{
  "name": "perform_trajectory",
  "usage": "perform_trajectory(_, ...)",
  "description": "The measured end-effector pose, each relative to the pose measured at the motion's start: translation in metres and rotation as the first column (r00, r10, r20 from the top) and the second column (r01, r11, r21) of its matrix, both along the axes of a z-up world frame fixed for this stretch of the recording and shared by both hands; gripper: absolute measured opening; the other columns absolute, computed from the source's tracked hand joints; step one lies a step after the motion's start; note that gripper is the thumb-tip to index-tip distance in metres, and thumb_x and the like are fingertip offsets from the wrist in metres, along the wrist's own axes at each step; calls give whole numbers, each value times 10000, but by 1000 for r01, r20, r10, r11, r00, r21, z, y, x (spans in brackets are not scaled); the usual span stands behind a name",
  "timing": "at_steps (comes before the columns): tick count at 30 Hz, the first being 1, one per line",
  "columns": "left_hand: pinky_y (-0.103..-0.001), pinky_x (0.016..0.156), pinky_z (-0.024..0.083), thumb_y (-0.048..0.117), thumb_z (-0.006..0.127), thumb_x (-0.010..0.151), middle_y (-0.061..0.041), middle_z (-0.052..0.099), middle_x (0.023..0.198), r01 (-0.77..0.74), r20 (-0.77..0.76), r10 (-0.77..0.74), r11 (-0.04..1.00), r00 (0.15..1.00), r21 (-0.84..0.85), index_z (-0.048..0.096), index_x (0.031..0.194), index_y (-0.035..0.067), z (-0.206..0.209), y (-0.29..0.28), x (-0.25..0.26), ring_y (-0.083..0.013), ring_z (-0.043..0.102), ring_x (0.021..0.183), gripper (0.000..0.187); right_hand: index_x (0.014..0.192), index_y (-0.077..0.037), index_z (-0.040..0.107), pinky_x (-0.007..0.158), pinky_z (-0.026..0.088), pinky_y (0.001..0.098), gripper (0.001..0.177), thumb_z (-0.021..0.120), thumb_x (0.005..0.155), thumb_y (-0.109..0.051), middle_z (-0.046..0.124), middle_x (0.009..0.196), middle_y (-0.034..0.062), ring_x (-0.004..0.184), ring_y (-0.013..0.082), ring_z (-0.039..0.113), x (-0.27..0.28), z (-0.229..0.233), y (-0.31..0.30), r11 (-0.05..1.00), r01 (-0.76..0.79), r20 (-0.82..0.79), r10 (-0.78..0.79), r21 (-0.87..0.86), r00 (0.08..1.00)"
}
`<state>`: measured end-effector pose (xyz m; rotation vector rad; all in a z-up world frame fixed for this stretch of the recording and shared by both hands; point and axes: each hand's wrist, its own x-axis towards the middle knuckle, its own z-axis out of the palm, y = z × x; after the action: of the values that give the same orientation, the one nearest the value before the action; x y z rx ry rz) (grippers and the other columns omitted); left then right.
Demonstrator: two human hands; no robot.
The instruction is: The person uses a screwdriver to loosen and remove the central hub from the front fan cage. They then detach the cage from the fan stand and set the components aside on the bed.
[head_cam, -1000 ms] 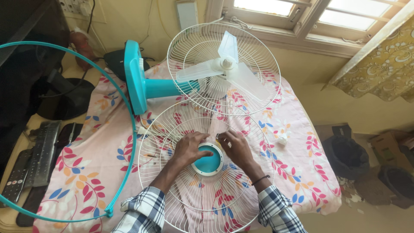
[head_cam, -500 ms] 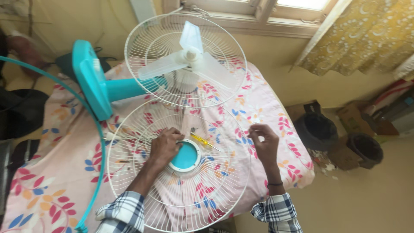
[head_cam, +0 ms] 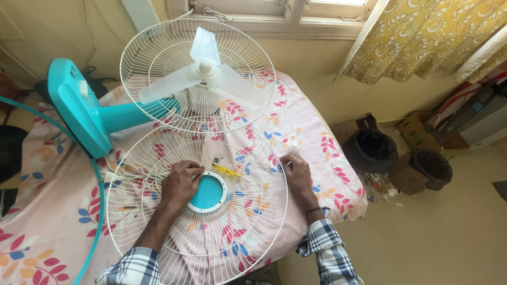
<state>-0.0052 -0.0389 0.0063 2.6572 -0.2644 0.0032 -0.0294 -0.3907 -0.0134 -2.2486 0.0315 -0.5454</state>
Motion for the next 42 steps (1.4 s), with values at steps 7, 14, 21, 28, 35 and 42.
perform_trajectory(7,-372,916,605,259,706,915,92,715,1195,5,36,-4,1000,999,-19,794,1114,243,-5,2,0,-146,661,1121,217,1005,-19,768,682,528,342,137,703,888,-47,714,964,97,720,215,672,-4,9,5,1000,10,-30,-10,-3,1000)
perform_trajectory(14,-368,917,605,267,717,909,99,713,1205,1,22,-1,1000,1000,-22,798,1107,242,-4,1,1,-145,662,1130,216,1038,10,754,572,516,240,140,702,914,-30,740,964,49,669,91,648,0,3,-8,916,38,24,-52,400,998)
perform_trajectory(21,-393,943,578,260,718,892,89,707,1190,10,52,-5,996,999,-87,803,1094,225,2,4,-2,-166,637,1171,222,1039,-48,753,593,500,222,115,723,943,8,713,968,55,749,100,681,-8,51,19,983,17,335,-79,182,939)
perform_trajectory(28,-382,982,558,276,693,924,60,683,1227,19,1,-19,991,1000,-131,786,1125,202,-6,7,3,-169,615,1203,233,1102,-60,736,685,619,313,174,735,939,-122,756,990,98,816,172,753,13,88,106,851,-490,-14,497,-189,868)
perform_trajectory(35,-379,1105,475,216,647,955,13,661,1283,94,13,-93,973,996,-211,765,1183,181,-29,15,13,-196,563,1261,259,1156,-49,693,833,554,434,376,807,860,-252,674,1096,156,984,338,686,35,54,154,741,-504,-261,431,-443,864)
perform_trajectory(42,-380,1170,432,202,623,965,18,612,1354,92,-81,-117,962,990,-257,734,1242,205,-46,18,24,-178,522,1317,299,1250,-91,674,871,581,411,330,700,927,-153,634,1133,122,1018,290,670,45,16,145,811,-517,-283,446,-274,849)
